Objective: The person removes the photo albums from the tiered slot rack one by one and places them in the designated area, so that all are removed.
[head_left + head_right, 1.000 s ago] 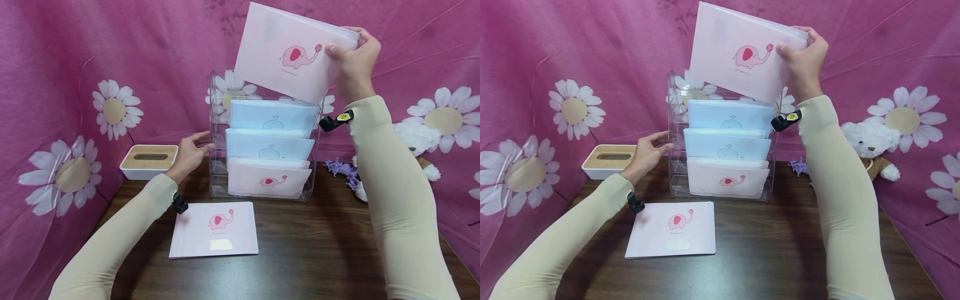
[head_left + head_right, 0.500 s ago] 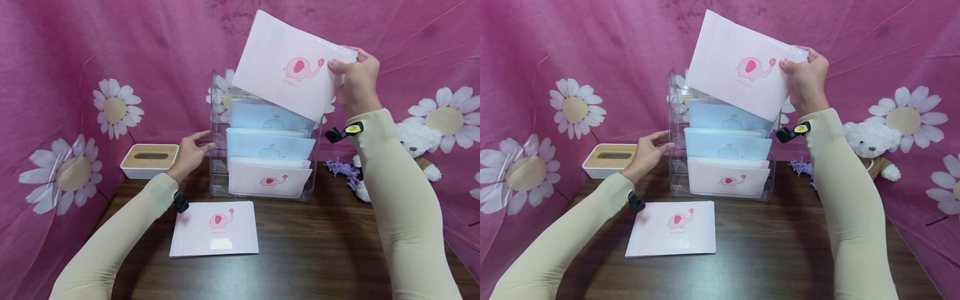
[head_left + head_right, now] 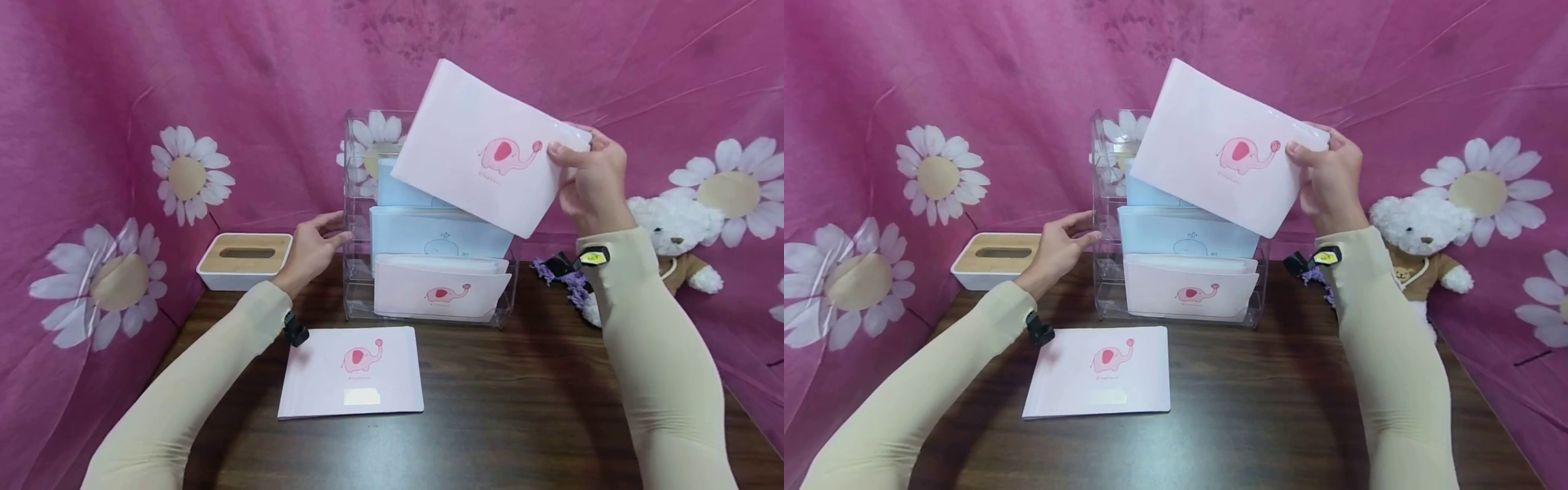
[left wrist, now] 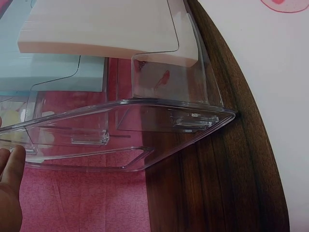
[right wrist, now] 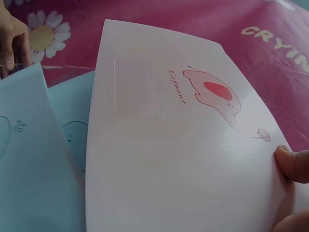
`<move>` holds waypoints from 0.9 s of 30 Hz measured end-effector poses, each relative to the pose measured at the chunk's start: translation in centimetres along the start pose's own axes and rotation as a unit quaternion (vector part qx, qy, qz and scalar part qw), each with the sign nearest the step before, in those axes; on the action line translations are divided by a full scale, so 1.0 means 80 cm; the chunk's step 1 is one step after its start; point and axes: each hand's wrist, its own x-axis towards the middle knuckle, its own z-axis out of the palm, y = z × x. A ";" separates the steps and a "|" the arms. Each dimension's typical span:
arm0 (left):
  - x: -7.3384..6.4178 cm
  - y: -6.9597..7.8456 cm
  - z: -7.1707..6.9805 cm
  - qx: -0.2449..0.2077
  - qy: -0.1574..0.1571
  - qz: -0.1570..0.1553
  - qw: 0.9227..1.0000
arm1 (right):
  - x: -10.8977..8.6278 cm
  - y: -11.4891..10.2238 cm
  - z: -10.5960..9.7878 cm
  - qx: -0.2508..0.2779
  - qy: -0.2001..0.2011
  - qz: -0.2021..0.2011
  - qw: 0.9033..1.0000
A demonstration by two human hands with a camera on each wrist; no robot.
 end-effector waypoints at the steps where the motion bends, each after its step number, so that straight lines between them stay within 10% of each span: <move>1: 0.000 0.000 0.000 -0.001 -0.001 0.001 1.000 | -0.004 0.001 -0.006 0.005 -0.005 0.001 1.000; 27: -0.003 -0.001 0.001 -0.004 -0.002 0.000 1.000 | -0.096 0.043 -0.113 -0.101 -0.146 0.063 0.982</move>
